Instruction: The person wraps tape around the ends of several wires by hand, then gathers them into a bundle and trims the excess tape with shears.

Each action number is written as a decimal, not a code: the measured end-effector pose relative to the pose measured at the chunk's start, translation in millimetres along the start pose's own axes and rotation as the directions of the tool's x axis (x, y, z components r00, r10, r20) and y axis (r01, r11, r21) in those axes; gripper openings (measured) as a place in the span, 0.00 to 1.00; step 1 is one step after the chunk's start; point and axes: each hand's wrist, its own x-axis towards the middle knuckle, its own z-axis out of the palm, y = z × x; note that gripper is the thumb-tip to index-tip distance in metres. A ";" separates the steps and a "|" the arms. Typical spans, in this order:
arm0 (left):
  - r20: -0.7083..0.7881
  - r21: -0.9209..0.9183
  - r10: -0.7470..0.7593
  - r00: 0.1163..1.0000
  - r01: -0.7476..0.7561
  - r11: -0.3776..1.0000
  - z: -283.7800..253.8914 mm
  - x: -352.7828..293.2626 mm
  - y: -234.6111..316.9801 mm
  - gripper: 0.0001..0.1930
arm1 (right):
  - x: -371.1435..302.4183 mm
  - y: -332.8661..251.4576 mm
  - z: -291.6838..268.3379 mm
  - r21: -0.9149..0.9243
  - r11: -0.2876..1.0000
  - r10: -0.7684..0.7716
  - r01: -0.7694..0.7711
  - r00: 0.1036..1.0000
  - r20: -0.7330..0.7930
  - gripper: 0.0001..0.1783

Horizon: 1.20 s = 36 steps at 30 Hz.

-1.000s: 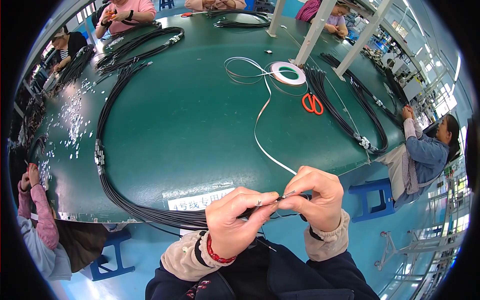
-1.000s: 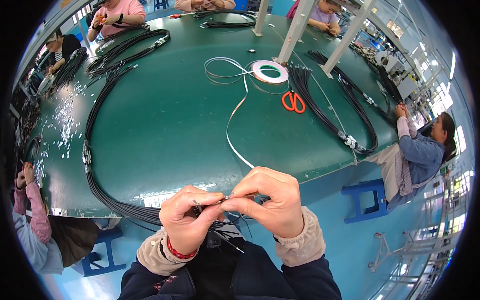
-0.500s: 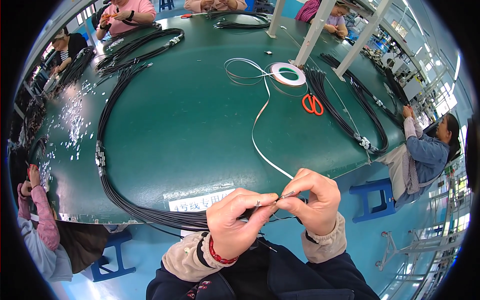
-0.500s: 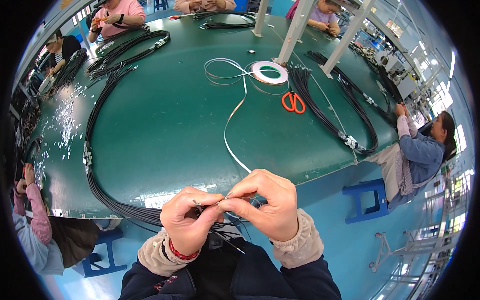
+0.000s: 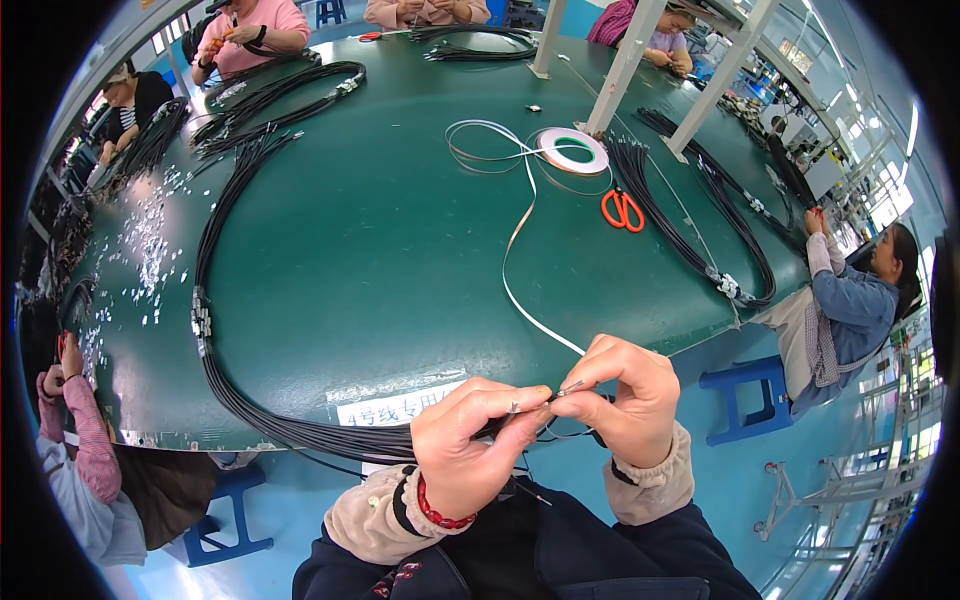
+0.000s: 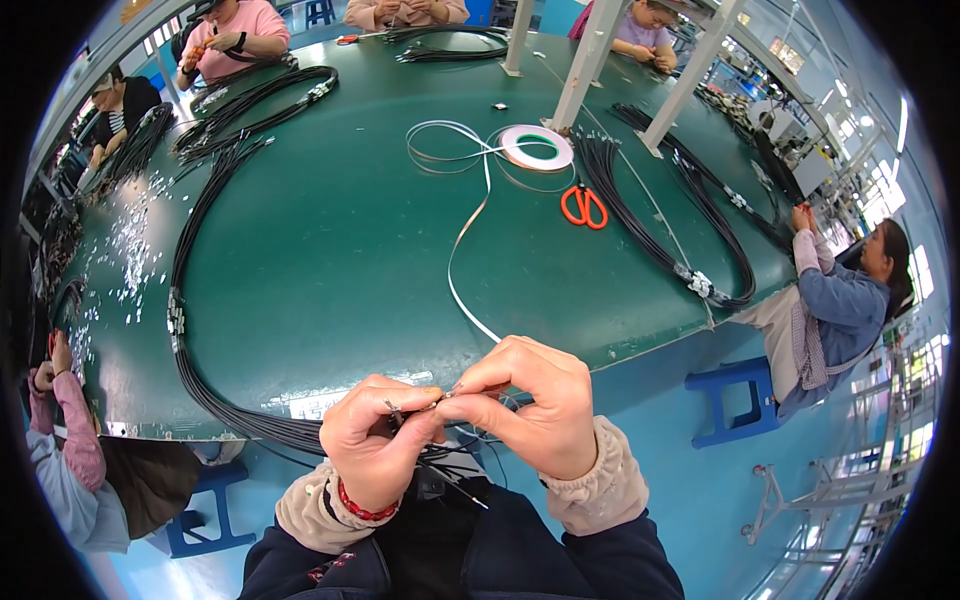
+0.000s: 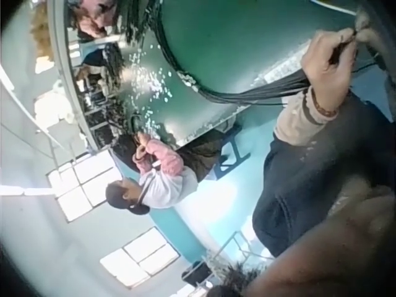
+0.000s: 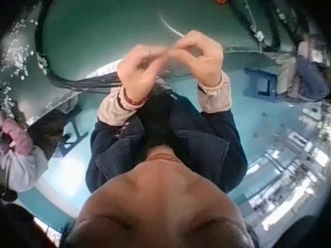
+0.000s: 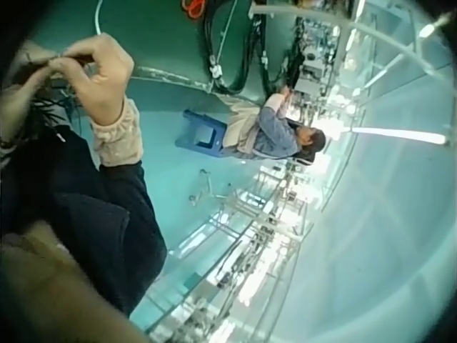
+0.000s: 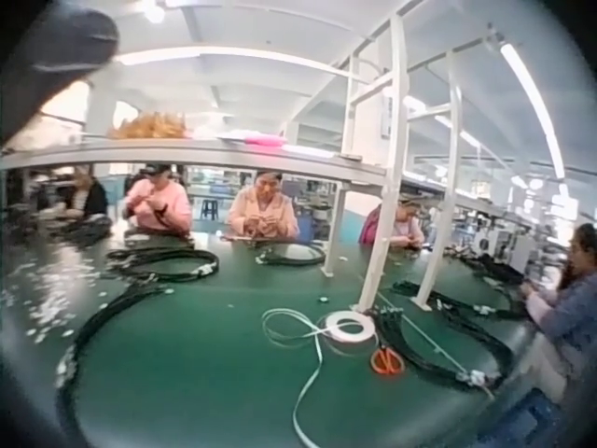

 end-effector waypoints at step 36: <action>0.025 -0.020 -0.041 0.999 0.042 0.999 -0.9 12.2 22.6 0.09 | 14.4 -19.9 -6.4 -0.274 0.956 -0.106 0.108 0.994 0.021 0.09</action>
